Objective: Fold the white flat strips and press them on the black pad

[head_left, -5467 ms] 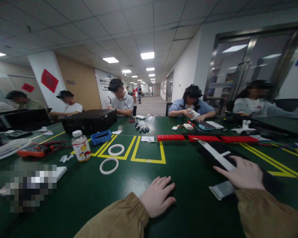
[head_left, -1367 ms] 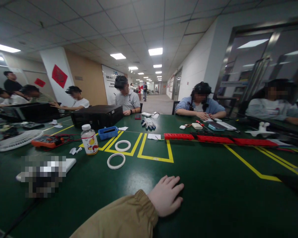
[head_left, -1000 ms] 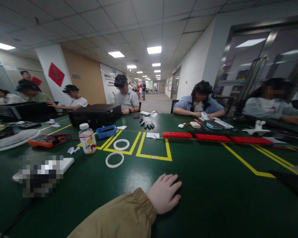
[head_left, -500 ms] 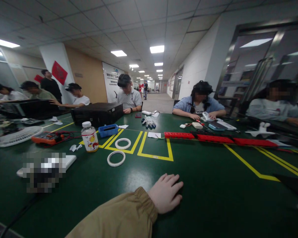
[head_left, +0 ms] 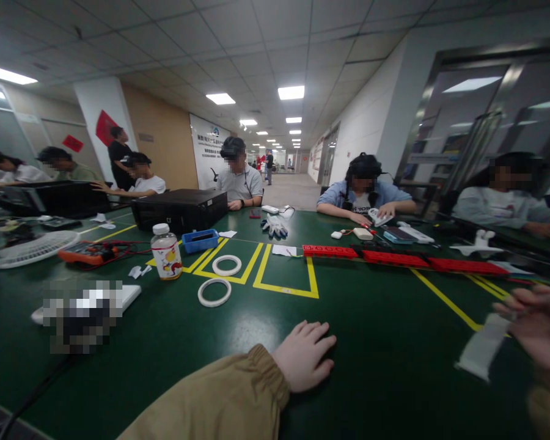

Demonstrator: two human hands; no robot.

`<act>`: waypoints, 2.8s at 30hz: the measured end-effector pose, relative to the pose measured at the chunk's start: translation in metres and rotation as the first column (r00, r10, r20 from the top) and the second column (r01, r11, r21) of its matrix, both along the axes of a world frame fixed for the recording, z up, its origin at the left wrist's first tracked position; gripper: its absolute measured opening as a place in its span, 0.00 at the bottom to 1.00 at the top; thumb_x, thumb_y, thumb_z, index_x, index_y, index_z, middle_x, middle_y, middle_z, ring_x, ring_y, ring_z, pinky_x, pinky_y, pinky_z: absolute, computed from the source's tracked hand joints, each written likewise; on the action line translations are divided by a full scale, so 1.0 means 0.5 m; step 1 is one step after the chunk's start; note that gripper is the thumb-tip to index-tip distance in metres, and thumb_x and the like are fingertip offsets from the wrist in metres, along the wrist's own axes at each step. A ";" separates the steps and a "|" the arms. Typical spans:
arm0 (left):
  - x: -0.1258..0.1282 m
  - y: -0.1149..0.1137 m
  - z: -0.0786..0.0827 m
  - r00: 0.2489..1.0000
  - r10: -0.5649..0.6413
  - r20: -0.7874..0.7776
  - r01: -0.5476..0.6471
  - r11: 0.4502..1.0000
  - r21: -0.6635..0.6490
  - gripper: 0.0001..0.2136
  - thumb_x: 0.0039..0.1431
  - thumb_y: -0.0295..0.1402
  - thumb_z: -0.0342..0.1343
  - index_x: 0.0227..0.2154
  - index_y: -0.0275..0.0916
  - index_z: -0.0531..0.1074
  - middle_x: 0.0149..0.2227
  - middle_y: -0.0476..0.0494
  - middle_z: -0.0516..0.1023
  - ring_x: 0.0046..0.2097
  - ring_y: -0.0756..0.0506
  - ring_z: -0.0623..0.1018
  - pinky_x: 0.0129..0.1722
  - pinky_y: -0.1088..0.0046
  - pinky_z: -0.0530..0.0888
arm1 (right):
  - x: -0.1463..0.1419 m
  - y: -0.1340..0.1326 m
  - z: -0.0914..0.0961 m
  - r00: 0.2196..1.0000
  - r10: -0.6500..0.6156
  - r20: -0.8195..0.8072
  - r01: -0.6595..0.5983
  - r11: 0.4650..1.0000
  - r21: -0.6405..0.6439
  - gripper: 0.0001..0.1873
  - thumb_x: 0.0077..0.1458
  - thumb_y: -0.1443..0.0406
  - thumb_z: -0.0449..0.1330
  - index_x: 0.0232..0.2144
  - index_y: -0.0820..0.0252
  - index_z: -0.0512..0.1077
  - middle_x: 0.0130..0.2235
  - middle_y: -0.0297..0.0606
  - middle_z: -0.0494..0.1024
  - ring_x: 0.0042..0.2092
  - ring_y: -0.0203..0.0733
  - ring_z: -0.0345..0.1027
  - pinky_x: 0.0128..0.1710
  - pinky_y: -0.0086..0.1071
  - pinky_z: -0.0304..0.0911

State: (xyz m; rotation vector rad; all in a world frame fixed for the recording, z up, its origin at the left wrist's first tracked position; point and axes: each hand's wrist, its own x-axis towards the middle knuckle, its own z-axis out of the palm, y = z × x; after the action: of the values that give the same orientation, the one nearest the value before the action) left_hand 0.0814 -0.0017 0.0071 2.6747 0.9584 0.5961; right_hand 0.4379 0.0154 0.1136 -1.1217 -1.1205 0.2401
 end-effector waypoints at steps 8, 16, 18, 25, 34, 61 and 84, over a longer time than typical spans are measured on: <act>-0.006 0.021 0.017 0.846 0.204 0.492 0.099 0.848 -0.521 0.23 0.55 0.40 0.53 0.52 0.35 0.64 0.49 0.36 0.71 0.47 0.41 0.72 0.48 0.63 0.68 | -0.223 -0.012 -0.089 0.879 0.259 0.401 -0.125 0.936 -0.330 0.16 0.48 0.51 0.53 0.28 0.58 0.65 0.25 0.37 0.68 0.27 0.40 0.62 0.25 0.34 0.58; -0.011 0.034 0.024 0.663 0.374 0.649 0.163 0.774 -0.612 0.31 0.56 0.56 0.42 0.31 0.31 0.76 0.26 0.40 0.75 0.27 0.47 0.73 0.30 0.71 0.69 | -0.269 -0.008 -0.181 0.606 0.312 0.731 -0.202 0.950 -0.238 0.11 0.56 0.59 0.50 0.34 0.58 0.67 0.32 0.38 0.72 0.33 0.42 0.66 0.31 0.35 0.62; -0.009 0.037 0.019 0.626 0.416 0.660 0.144 0.770 -0.622 0.34 0.54 0.59 0.39 0.25 0.30 0.75 0.22 0.40 0.74 0.24 0.47 0.72 0.28 0.71 0.68 | -0.267 -0.011 -0.183 0.601 0.152 0.785 -0.196 0.980 -0.039 0.11 0.54 0.61 0.52 0.37 0.60 0.68 0.36 0.42 0.72 0.38 0.45 0.66 0.36 0.38 0.62; -0.005 0.043 0.004 0.379 0.539 0.752 0.248 0.724 -0.644 0.32 0.52 0.59 0.43 0.30 0.30 0.73 0.24 0.40 0.75 0.25 0.46 0.72 0.26 0.71 0.69 | -0.307 -0.050 -0.193 0.531 0.417 0.737 -0.379 0.895 -0.234 0.12 0.58 0.61 0.50 0.33 0.58 0.72 0.34 0.40 0.74 0.37 0.42 0.67 0.38 0.37 0.63; -0.027 0.054 0.012 0.409 0.571 0.712 0.382 0.602 -0.702 0.30 0.49 0.57 0.50 0.32 0.29 0.71 0.26 0.41 0.74 0.27 0.47 0.73 0.28 0.74 0.69 | -0.251 -0.003 -0.201 0.909 0.364 -0.204 -0.404 0.891 -0.208 0.44 0.45 0.51 0.63 0.59 0.57 0.50 0.43 0.44 0.72 0.32 0.42 0.71 0.31 0.35 0.71; -0.105 0.072 0.027 0.621 0.405 0.671 0.196 0.749 -0.633 0.22 0.45 0.51 0.59 0.25 0.32 0.73 0.24 0.45 0.74 0.24 0.51 0.70 0.27 0.77 0.67 | -0.250 -0.020 -0.176 0.983 0.181 0.015 -0.167 0.934 -0.316 0.11 0.45 0.55 0.62 0.30 0.53 0.74 0.31 0.38 0.75 0.27 0.43 0.68 0.25 0.36 0.69; -0.099 0.090 0.002 0.538 0.534 0.652 0.138 0.707 -0.694 0.19 0.46 0.48 0.59 0.22 0.34 0.66 0.18 0.51 0.69 0.19 0.51 0.71 0.19 0.78 0.68 | -0.286 -0.036 -0.180 0.964 0.242 0.108 -0.216 0.954 -0.210 0.22 0.46 0.50 0.61 0.36 0.56 0.61 0.20 0.29 0.66 0.20 0.37 0.62 0.20 0.29 0.59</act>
State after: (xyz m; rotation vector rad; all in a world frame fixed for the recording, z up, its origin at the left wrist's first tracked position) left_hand 0.0319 0.0432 0.0081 1.3053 0.9311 1.1432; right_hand 0.2947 -0.0025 0.0234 -1.1943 -1.3711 0.4722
